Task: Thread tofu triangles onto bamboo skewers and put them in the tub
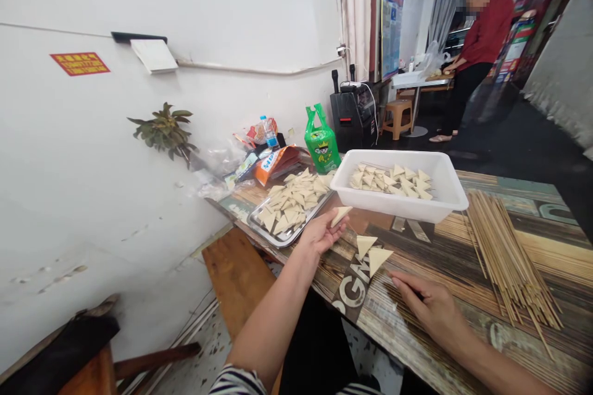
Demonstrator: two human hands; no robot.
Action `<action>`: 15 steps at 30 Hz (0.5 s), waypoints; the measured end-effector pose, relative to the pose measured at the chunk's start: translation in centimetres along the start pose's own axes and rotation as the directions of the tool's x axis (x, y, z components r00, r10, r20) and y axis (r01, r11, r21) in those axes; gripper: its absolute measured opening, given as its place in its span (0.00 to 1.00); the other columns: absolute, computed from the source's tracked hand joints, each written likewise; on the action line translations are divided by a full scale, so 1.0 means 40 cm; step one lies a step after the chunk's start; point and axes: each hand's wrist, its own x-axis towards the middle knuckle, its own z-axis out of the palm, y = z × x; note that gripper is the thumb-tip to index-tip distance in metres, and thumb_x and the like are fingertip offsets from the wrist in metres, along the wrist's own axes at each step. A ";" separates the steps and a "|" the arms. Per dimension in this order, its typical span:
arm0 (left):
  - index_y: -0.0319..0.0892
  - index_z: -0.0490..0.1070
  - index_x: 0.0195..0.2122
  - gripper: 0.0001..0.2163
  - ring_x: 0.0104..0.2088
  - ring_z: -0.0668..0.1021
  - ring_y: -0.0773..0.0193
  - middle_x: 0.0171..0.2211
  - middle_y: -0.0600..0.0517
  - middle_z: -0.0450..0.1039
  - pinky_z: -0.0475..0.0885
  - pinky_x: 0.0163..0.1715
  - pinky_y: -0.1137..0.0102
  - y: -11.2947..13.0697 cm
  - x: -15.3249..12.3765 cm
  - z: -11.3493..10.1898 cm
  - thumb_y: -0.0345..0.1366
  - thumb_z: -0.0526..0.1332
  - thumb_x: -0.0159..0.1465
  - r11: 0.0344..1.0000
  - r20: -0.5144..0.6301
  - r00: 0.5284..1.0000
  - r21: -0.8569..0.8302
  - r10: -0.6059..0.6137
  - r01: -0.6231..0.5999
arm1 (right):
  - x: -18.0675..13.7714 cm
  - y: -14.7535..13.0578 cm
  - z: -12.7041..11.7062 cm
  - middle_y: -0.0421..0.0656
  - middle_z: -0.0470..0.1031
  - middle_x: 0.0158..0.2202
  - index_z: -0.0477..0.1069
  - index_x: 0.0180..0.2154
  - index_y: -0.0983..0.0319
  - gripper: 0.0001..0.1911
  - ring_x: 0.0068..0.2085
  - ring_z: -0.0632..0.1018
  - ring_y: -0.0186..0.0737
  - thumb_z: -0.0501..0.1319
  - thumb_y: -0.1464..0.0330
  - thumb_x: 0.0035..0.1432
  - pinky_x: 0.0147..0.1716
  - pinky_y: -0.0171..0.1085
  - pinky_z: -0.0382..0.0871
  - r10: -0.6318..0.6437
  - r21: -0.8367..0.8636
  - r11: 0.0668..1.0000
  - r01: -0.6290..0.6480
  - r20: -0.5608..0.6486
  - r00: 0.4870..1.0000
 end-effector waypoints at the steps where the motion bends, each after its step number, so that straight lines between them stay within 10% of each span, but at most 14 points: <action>1: 0.33 0.69 0.36 0.09 0.31 0.78 0.64 0.32 0.44 0.74 0.73 0.27 0.75 0.000 -0.001 0.001 0.30 0.62 0.55 1.000 0.005 1.000 0.005 -0.001 0.001 | 0.000 0.002 0.000 0.41 0.78 0.38 0.75 0.38 0.60 0.14 0.38 0.78 0.40 0.54 0.63 0.56 0.40 0.35 0.73 0.000 0.001 1.000 0.000 0.001 1.000; 15: 0.33 0.69 0.36 0.09 0.33 0.78 0.63 0.33 0.44 0.74 0.73 0.29 0.75 -0.010 -0.007 0.004 0.30 0.63 0.54 0.997 0.030 0.999 0.075 0.014 -0.017 | 0.001 0.009 0.003 0.42 0.78 0.38 0.75 0.39 0.59 0.14 0.38 0.78 0.41 0.54 0.63 0.56 0.40 0.37 0.73 0.011 0.008 1.000 -0.011 0.017 1.000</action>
